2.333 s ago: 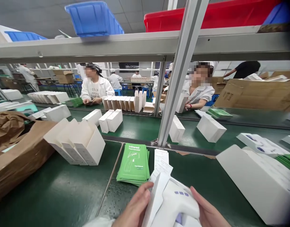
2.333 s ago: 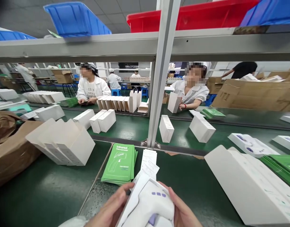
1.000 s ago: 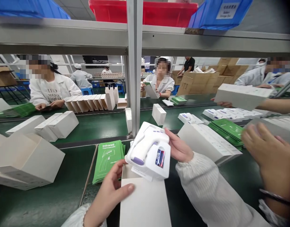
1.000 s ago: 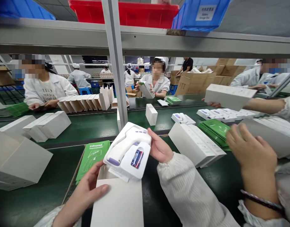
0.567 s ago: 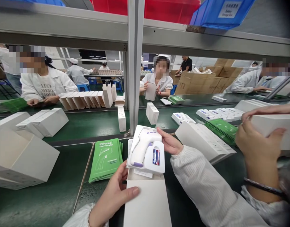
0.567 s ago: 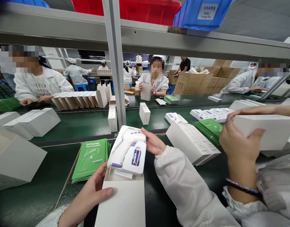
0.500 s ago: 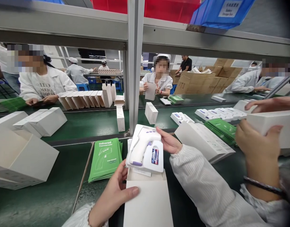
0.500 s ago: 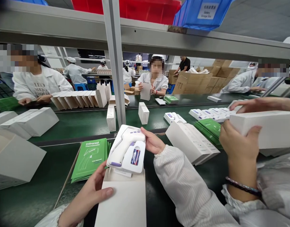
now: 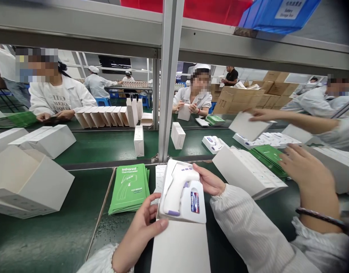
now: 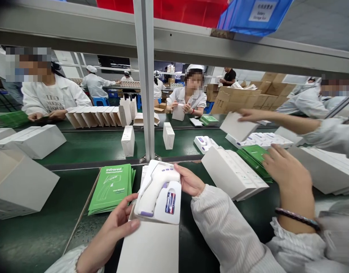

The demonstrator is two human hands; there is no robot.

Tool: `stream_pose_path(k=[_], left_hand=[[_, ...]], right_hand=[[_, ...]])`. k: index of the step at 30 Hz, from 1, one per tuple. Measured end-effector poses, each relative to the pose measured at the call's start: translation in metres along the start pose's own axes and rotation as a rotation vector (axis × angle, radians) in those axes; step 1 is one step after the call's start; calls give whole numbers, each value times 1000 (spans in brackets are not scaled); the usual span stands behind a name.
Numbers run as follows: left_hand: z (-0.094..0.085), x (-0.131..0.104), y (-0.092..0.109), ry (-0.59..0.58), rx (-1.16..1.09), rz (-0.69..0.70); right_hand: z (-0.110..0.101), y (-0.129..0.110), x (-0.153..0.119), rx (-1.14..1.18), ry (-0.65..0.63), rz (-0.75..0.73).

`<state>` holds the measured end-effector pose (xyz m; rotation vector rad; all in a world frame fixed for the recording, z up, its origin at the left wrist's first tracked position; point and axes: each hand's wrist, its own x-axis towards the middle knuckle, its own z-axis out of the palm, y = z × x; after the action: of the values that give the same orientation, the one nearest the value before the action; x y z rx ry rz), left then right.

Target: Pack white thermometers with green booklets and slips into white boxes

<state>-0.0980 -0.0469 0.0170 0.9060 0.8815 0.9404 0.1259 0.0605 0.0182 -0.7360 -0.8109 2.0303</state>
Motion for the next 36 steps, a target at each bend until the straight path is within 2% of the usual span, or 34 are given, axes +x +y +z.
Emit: stream_pose_path(k=[4, 10, 12, 16, 19, 22, 27, 30, 32, 34, 36], left_hand=[[1, -1, -2, -10, 21, -2], [4, -6, 3, 65, 70, -64], [5, -7, 4, 74, 105, -98], [2, -8, -1, 66, 140, -124], [-2, -8, -7, 30, 146, -115], [-6, -7, -15, 14, 177, -89], [-3, -5, -23, 53, 157, -77], [0, -6, -25, 105, 91, -65], [0, -7, -27, 130, 65, -44], [-4, -9, -28, 135, 89, -43], [-8, -12, -30, 131, 170, -79]], right_hand=[[4, 7, -2, 26, 16, 34], [1, 10, -2, -98, 52, -169], [2, 11, -5, -133, 47, -194], [-1, 16, -13, -148, 8, -141], [-7, 19, -16, -121, -17, -69], [-11, 22, -15, -143, -26, -57], [2, 30, -19, -237, -53, 3], [16, 34, -28, -458, -35, -39], [22, 37, -38, -779, -14, -172], [25, 44, -49, -1101, -62, -275], [25, 53, -60, -1282, -157, -267]])
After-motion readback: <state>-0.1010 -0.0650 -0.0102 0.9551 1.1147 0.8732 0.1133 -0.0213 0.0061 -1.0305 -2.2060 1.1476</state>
